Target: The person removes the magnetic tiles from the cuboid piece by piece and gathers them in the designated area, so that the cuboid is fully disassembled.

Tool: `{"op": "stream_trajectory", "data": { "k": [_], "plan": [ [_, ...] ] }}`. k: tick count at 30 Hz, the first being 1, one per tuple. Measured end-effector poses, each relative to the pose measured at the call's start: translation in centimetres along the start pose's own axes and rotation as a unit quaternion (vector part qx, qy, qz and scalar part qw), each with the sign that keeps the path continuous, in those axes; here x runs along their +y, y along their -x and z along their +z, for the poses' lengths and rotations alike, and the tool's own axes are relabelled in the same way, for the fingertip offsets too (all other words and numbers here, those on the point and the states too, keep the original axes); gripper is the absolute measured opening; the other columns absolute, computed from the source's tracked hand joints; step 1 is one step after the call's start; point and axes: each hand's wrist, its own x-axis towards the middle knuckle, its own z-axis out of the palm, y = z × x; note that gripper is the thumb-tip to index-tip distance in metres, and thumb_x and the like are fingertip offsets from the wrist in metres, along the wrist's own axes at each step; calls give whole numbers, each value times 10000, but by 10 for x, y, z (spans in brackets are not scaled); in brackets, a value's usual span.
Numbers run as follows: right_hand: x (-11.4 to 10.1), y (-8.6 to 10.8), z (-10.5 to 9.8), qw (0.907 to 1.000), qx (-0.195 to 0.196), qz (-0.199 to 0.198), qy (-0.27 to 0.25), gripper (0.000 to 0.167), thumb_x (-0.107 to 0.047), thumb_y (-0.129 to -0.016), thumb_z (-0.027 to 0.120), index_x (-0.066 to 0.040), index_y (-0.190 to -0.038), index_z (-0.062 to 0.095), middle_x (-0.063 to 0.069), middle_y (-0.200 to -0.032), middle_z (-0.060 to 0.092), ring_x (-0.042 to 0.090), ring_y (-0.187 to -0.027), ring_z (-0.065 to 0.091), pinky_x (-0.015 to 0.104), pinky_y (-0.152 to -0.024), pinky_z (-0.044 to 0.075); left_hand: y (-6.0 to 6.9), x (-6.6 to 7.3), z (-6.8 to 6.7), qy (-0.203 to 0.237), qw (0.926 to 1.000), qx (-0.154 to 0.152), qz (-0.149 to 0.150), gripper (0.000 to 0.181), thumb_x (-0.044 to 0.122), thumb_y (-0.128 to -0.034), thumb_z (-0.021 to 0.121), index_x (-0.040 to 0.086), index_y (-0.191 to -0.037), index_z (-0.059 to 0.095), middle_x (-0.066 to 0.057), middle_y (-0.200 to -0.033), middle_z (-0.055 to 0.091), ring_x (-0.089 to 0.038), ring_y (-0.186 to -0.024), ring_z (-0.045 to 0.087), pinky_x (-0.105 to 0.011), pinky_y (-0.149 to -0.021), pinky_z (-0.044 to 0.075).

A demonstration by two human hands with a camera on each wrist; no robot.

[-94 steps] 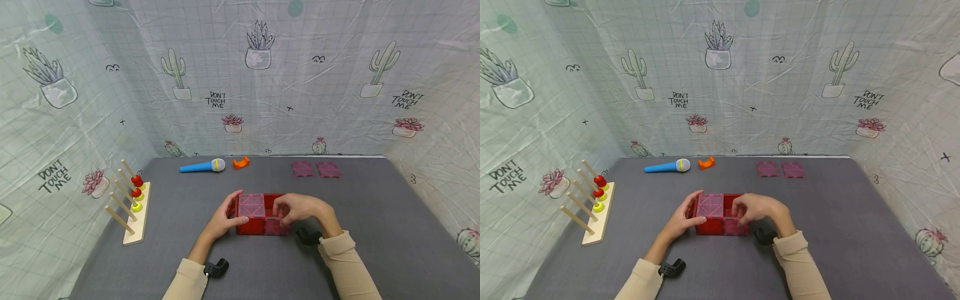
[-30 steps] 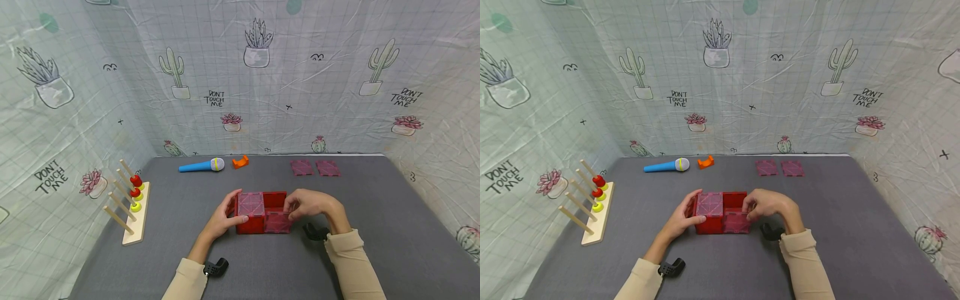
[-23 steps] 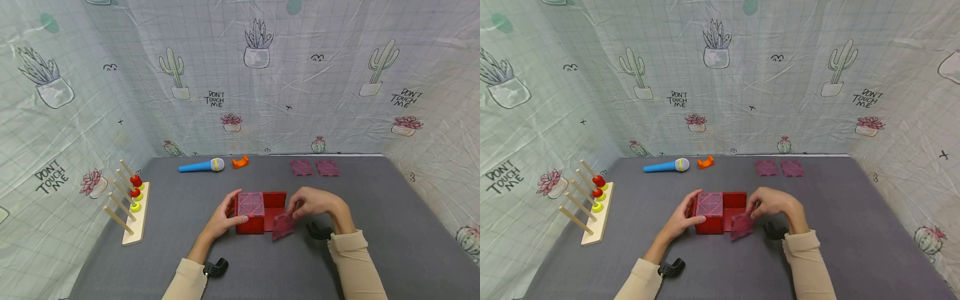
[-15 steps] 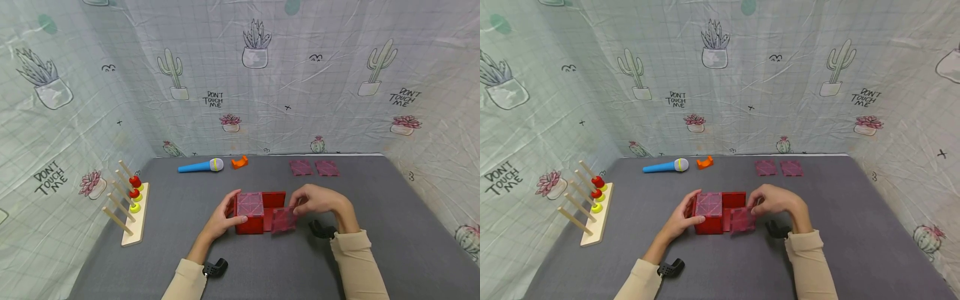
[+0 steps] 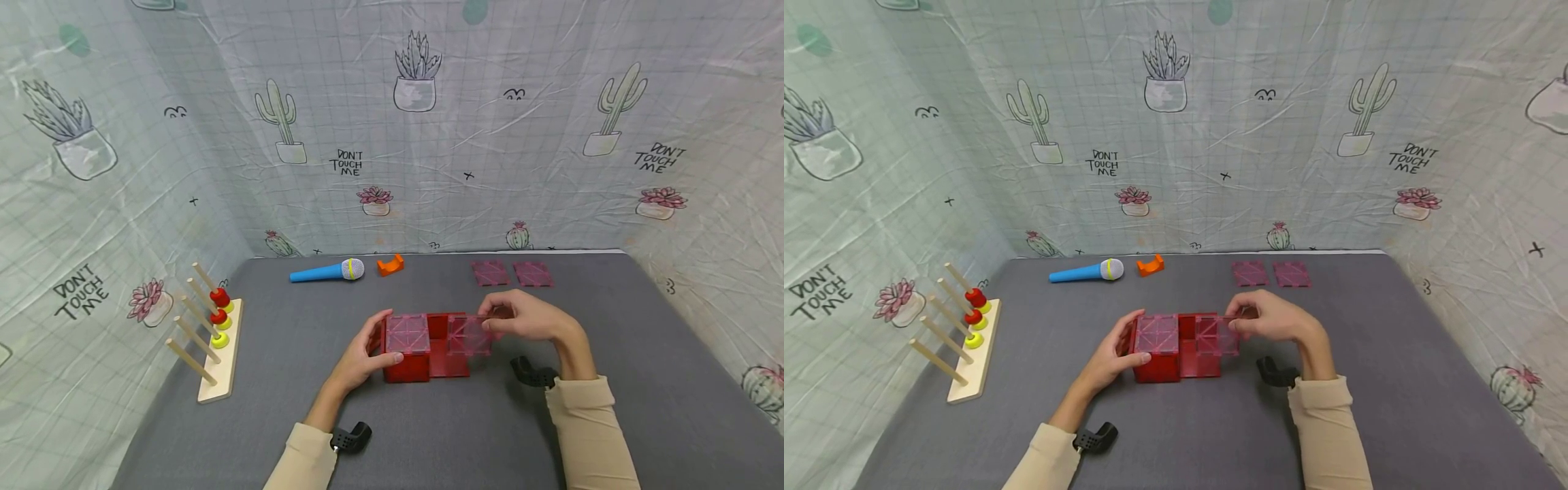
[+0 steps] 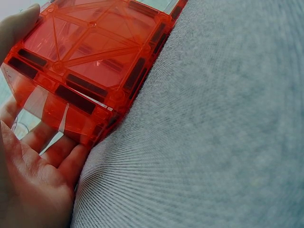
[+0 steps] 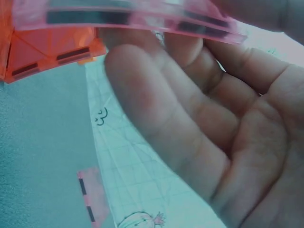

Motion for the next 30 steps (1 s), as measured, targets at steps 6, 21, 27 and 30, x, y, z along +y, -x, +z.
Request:
{"op": "stream_trajectory", "data": {
  "k": [6, 21, 27, 30],
  "plan": [
    [-1, 3, -2, 9990, 354, 18, -279, 144, -143, -972, 629, -17, -1043, 630, 128, -910, 620, 157, -782, 635, 359, -683, 590, 0, -1, 0, 41, 10000, -16, 45, 801, 283, -854, 739, 255, -1546, 337, -5, -1469, 504, -247, -1294, 516, -489, -1085, 408],
    [3, 6, -7, 9909, 799, 305, -1037, 254, -185, -1027, 559, 40, -1134, 507, 190, -923, 549, 397, -740, 649, 540, -618, 582, 0, 1, 0, 77, 10000, -44, 28, 827, 283, -853, 741, 189, -1558, 318, -13, -1480, 495, -254, -1307, 511, -493, -1090, 405],
    [8, 7, -7, 9860, 849, 498, -1347, 333, -263, -1055, 505, 36, -1182, 433, 186, -912, 471, 378, -762, 643, 585, -628, 568, 1, 1, 0, 41, 10000, -31, 40, 837, 278, -852, 741, 171, -1561, 309, -14, -1479, 495, -254, -1309, 510, -497, -1091, 403],
    [10, 7, -7, 9831, 825, 628, -1511, 347, -301, -1071, 462, 16, -1193, 392, 269, -981, 490, 377, -744, 712, 591, -622, 566, 1, 2, 0, 35, 9999, -30, 98, 842, 262, -852, 743, 156, -1563, 305, -21, -1476, 500, -254, -1312, 513, -509, -1093, 399]
  ]
}}
